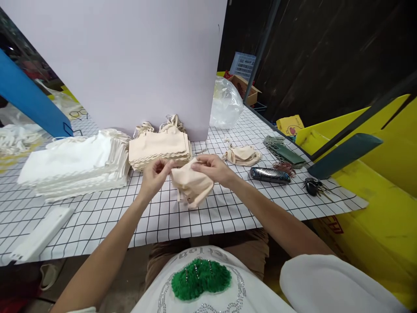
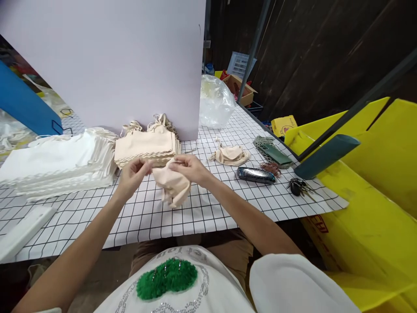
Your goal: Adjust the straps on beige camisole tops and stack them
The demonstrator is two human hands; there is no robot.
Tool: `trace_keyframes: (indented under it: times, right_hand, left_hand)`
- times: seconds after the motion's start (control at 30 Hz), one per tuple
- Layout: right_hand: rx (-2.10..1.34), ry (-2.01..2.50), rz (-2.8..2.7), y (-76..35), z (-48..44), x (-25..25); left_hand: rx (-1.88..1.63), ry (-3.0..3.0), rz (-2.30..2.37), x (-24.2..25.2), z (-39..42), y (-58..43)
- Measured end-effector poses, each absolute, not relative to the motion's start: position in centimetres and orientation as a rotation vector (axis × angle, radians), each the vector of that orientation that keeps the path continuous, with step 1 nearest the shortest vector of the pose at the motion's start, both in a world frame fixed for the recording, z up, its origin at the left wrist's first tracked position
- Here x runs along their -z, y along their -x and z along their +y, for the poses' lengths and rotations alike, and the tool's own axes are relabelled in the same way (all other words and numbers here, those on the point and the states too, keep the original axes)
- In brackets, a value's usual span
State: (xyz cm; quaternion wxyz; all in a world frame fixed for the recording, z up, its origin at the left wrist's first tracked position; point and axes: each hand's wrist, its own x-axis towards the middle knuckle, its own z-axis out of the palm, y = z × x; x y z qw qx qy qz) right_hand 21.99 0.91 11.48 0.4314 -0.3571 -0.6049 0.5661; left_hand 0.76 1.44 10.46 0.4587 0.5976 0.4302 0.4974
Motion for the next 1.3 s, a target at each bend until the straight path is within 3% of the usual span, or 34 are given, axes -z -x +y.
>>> trace_keyframes:
  times: [0.17, 0.37, 0.5, 0.7, 0.93, 1.03, 1.17, 1.3]
  right_hand:
    - [-1.252, 0.945, -1.774, -22.1, 1.8, -14.6]
    - [-1.526, 1.01, -1.759, -27.6, 2.2, -15.6]
    - [-1.51, 0.876, -1.568, -29.0, 1.9, -17.2]
    - [-1.373, 0.942, -1.733, -30.1, 1.5, -20.2]
    - [-1.223, 0.983, -1.759, -31.7, 0.3, -21.3]
    - [-1.15, 0.982, -1.781, -32.0, 0.2, -21.5]
    - [-0.862, 1.027, -2.021, -32.5, 2.2, -21.6]
    - [-0.143, 1.058, -2.065, -33.3, 5.1, -22.4]
  left_hand:
    - [-0.817, -1.585, 0.724, -13.1, 2.3, -1.3]
    - [-0.988, -1.377, 0.675, -16.7, 2.5, 0.2]
    - [-0.845, -1.405, 0.64, -18.5, 2.9, 1.0]
    - [-0.596, -1.611, 0.786, -20.5, 3.3, 3.0]
    - [-1.198, -1.48, 0.668, -21.5, 1.7, 5.3]
    - [-1.109, -1.535, 0.659, -21.3, 1.9, 6.3]
    - [-0.9, -1.903, 0.928, -21.3, 4.1, 6.3]
    - [-1.144, -2.409, 1.136, -23.2, 6.5, 5.1]
